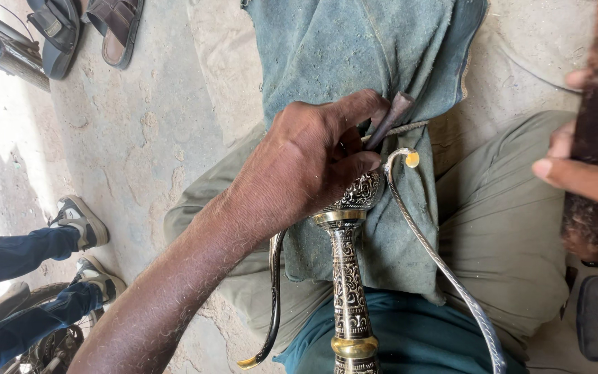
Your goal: The person sits on the floor and uses a wooden mallet and a metal punch to hammer decorative patterns into a brass-colored metal object. The object is held steady on a cloth pad on the lap while the person repeatedly strikes the punch to shape the surface.
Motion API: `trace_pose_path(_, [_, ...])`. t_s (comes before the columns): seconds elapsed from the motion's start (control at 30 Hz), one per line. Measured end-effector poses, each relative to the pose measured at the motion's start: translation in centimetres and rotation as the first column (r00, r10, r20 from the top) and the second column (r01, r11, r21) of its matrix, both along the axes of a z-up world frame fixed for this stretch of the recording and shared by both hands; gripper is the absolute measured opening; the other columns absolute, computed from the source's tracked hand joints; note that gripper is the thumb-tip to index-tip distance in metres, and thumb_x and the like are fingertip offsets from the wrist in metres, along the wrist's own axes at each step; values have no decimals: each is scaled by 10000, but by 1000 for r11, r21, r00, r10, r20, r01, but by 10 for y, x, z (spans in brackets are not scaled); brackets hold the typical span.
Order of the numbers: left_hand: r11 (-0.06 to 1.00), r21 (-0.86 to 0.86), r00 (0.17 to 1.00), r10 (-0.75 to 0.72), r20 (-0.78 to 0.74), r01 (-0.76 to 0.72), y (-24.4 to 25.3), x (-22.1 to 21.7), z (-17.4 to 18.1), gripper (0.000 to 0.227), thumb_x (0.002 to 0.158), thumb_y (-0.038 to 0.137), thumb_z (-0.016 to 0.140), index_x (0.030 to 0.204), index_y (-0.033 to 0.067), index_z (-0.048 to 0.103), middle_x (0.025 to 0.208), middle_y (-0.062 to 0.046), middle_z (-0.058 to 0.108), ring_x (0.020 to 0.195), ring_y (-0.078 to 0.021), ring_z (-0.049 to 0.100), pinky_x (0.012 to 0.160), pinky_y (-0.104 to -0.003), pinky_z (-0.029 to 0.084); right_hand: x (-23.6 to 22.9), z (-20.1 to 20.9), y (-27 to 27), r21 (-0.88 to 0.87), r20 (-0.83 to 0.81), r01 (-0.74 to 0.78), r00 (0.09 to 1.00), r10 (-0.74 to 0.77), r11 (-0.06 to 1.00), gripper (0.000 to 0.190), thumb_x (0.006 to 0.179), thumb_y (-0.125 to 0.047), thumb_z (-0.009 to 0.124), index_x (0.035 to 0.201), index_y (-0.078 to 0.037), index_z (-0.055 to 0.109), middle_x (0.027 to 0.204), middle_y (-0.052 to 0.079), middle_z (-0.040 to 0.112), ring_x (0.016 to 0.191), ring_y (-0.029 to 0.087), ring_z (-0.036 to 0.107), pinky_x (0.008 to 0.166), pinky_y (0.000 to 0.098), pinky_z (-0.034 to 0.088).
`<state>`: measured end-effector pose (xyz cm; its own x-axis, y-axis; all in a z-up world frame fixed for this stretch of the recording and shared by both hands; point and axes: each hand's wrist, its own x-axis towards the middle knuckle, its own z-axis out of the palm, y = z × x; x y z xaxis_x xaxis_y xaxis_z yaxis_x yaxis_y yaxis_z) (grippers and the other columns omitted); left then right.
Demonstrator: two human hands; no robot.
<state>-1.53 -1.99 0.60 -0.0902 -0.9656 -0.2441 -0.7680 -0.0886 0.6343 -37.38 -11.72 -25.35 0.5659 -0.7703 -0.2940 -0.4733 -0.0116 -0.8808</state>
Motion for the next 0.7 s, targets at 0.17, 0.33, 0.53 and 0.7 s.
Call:
trace_pose_path(0.17, [993,-104,993,35,-109,-46,-3,-16,30,324,977,122,712,1279,67,607,1190,-79,721,856,-139,779,776,-287,641,-1,12,5,-107,62,-5,998,11,994,491,926,-88,754,1341,31,522,1031,217,643,978,317,721,889,469,603])
trace_pose_path(0.33, [941,-274,967,145,-210,-200,43,-12,52,326,977,183,754,1219,45,584,986,-61,755,854,-107,790,775,-282,667,0,27,39,402,32,331,926,-375,853,348,1059,-75,715,1264,127,518,1085,266,606,1017,363,716,812,517,624])
trace_pose_path(0.53, [970,-126,956,175,-235,-209,100,-45,45,146,978,209,735,1004,67,709,983,-61,772,901,-136,789,786,-308,671,10,41,98,324,313,31,940,-138,945,804,850,52,669,1585,86,344,1410,295,562,1336,395,554,1086,484,476])
trace_pose_path(0.7, [943,221,777,331,-535,-249,145,-96,34,183,1020,225,628,1090,81,716,1007,-83,747,939,-166,761,831,-336,648,22,51,137,-377,-210,-173,973,98,910,954,686,-12,674,1555,106,298,1563,288,384,1467,417,365,1205,515,357])
